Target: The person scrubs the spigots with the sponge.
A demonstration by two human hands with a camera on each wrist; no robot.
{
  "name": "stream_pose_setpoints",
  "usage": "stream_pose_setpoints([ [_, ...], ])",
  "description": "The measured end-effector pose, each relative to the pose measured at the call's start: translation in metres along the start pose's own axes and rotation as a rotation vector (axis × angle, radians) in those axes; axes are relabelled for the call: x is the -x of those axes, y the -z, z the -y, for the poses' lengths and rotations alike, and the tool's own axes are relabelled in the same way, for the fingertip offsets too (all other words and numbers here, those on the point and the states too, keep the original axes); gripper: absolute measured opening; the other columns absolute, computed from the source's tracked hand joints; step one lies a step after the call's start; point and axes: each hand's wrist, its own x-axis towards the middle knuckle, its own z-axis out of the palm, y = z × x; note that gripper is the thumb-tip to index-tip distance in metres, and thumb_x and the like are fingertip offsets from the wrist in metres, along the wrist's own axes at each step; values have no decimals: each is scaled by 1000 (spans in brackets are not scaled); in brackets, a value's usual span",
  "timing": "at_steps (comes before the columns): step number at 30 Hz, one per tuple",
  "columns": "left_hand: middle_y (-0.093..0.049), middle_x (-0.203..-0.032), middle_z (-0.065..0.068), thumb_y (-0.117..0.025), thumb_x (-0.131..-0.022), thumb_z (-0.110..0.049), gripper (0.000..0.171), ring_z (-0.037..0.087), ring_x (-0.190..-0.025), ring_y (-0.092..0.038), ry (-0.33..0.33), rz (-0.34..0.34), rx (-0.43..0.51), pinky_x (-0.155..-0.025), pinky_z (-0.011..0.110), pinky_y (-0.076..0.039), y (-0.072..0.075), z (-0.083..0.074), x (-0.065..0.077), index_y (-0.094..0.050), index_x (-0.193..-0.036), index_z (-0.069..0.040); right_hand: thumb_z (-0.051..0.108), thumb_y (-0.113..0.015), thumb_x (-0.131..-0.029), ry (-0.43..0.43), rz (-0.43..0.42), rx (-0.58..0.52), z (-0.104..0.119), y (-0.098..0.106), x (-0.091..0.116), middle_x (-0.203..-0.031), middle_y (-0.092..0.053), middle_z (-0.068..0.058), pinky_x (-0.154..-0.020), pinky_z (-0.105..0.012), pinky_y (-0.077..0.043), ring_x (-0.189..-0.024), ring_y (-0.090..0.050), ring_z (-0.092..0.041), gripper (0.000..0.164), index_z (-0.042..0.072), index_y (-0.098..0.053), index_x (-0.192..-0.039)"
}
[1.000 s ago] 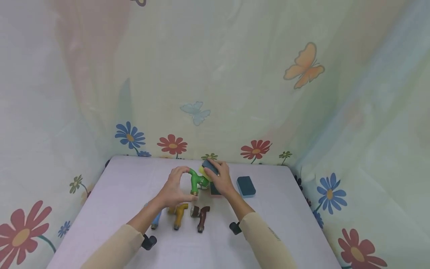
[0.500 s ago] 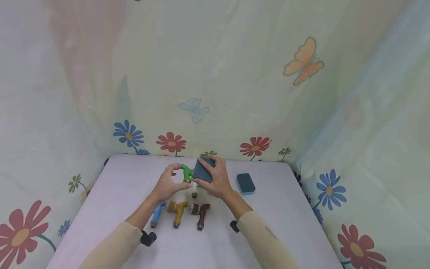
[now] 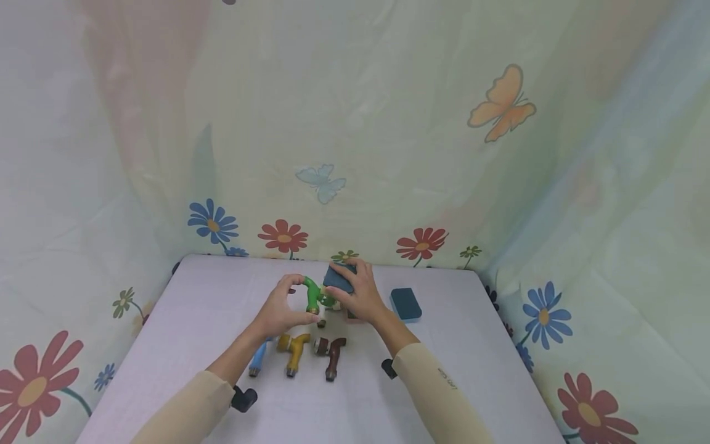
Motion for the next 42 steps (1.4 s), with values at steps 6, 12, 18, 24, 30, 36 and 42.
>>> stream_pose_setpoints([
  [6, -44, -156, 4, -93, -73, -43, 93, 32, -146, -39, -38, 40, -39, -120, 63, -36, -4, -9, 1, -45, -149, -18, 59, -60, -98, -139, -20, -103, -10, -1, 1, -149, -44, -19, -104, -59, -43, -134, -36, -35, 61, 30, -56, -151],
  [12, -49, -149, 6, -90, -78, -28, 79, 30, -140, -43, -102, -92, 98, -122, 56, -31, 0, -13, -6, -48, -144, -14, 61, -43, -105, -401, -19, -578, -4, -7, 7, -146, -45, -17, -110, -63, -39, -133, -43, -35, 66, 21, -45, -158],
  [18, -51, -145, 13, -86, -83, -22, 82, 36, -140, -43, -116, -118, 214, -125, 62, -20, 2, -12, -9, -38, -149, -7, 72, -24, -104, -466, 63, -948, 13, -18, 9, -140, -50, -17, -114, -75, -33, -135, -49, -48, 76, 19, -37, -157],
  [24, -59, -135, 15, -82, -89, -13, 73, 30, -132, -53, -115, -149, 262, -120, 62, -34, -1, -13, -11, -40, -149, -8, 61, -27, -108, -383, 31, -1084, 29, -24, 0, -124, -55, -4, -110, -58, -46, -118, -54, -22, 65, 12, -46, -146],
  [30, -66, -110, 12, -60, -107, -22, 30, 28, -90, -66, -76, -187, 211, -75, 40, -62, -18, -3, -17, -59, -134, -9, 66, -34, -106, -409, 38, -1216, 53, -42, 1, -120, -57, 1, -104, -48, -52, -112, -55, -15, 68, 13, -46, -147],
  [36, -67, -120, 8, -67, -103, -27, 29, 29, -114, -63, 74, -102, -159, -96, 45, -54, -17, 26, -8, -68, -124, -7, 63, -43, -104, -514, -179, -1148, 37, -52, 8, -115, -57, -3, -100, -53, -53, -104, -54, -17, 65, 11, -51, -143],
  [42, -66, -132, 16, -73, -98, -32, 53, 35, -118, -63, 198, -15, -453, -105, 58, -48, -23, 60, -7, -59, -141, -3, 71, -43, -101, -600, -213, -1151, 18, -48, 13, -117, -55, -3, -98, -48, -50, -105, -52, -20, 71, 17, -49, -145],
])
